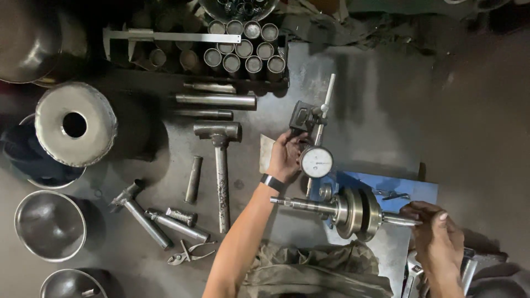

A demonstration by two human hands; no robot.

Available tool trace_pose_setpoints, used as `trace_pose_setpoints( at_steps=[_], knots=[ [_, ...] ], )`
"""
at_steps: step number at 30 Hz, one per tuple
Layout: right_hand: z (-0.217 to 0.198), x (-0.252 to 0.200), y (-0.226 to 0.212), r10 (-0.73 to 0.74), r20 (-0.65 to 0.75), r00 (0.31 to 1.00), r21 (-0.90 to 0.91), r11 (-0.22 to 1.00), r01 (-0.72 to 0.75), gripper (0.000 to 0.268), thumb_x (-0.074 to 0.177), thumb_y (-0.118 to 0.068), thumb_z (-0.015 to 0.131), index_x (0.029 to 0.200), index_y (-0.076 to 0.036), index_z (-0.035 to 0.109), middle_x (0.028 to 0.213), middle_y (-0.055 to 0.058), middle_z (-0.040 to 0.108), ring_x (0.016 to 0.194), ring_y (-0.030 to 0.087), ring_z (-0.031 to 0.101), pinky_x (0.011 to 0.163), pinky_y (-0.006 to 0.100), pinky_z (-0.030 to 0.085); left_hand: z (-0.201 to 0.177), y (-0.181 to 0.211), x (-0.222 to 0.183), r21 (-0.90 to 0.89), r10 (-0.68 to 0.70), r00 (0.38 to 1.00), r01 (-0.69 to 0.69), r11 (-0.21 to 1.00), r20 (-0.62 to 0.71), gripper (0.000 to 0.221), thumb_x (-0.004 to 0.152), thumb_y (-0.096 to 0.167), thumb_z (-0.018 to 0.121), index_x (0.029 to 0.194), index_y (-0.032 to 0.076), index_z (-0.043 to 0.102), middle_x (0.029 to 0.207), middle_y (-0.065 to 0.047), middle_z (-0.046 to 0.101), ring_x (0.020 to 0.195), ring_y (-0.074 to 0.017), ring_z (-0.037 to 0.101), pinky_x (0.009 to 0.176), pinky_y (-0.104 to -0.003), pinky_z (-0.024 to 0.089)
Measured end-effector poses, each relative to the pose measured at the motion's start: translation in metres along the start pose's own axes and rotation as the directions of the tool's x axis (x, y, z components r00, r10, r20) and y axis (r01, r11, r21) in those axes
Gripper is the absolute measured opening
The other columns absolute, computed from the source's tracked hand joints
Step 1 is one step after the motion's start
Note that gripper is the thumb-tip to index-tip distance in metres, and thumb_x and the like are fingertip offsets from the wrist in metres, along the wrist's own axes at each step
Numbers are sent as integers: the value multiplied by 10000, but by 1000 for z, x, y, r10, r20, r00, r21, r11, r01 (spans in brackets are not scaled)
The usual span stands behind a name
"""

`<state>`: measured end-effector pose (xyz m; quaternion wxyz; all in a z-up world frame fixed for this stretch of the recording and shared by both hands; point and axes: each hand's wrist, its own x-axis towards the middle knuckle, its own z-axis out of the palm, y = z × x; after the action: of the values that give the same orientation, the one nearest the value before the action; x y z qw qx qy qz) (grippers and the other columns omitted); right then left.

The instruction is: Inspecting a motorcycle crankshaft and measuring it using a dial indicator.

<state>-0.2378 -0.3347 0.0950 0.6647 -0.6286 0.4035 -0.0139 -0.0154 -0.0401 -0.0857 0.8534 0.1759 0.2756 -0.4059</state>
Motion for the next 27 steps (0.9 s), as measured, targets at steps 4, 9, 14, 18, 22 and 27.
trace_pose_setpoints(
  at_steps=[4,9,14,18,22,27],
  knots=[
    [-5,6,7,-128,99,987,123,986,115,657,1089,-492,552,1283,136,564,1186,229,657,1088,268,628,998,403,492,-53,-28,46,27,204,978,-203,979,-47,262,1040,299,579,1025,78,718,765,21,623,645,-113,544,534,-261,413],
    [-10,8,8,-91,46,995,96,992,86,617,1108,-472,538,1242,130,569,1173,244,648,1073,305,642,1011,456,506,-13,-6,6,672,502,855,-295,680,-133,277,971,163,620,1162,29,768,833,-76,676,663,-179,559,562,-342,407],
    [-8,-2,4,-170,169,971,176,974,140,639,1082,-468,543,1268,141,589,1182,253,685,1126,324,662,1071,479,489,69,53,-49,782,527,609,-279,-557,593,1055,567,44,861,1478,-6,330,1446,-300,450,1290,-470,449,1104,-516,412],
    [-7,-7,1,-127,158,979,117,987,109,548,1076,-416,573,1237,106,623,1178,215,696,1108,297,679,1048,443,521,60,69,-17,657,298,698,-322,-681,651,1151,585,-4,844,1546,-16,211,1588,-291,300,1483,-442,285,1219,-542,215],
    [0,-9,-7,-107,110,988,-188,974,127,317,1030,-217,643,1209,41,689,1068,126,707,928,166,639,800,286,516,58,73,-14,728,247,777,-356,-586,579,1152,604,-1,850,1564,57,216,1595,-245,312,1446,-479,296,1203,-512,320],
    [9,-14,-17,-41,37,998,-297,954,50,273,1017,-166,696,1241,-11,720,908,72,698,607,110,453,461,246,388,50,80,-21,776,293,779,-358,-519,554,1083,649,30,868,1546,117,267,1581,-190,370,1405,-484,377,1127,-490,451]
  ],
)
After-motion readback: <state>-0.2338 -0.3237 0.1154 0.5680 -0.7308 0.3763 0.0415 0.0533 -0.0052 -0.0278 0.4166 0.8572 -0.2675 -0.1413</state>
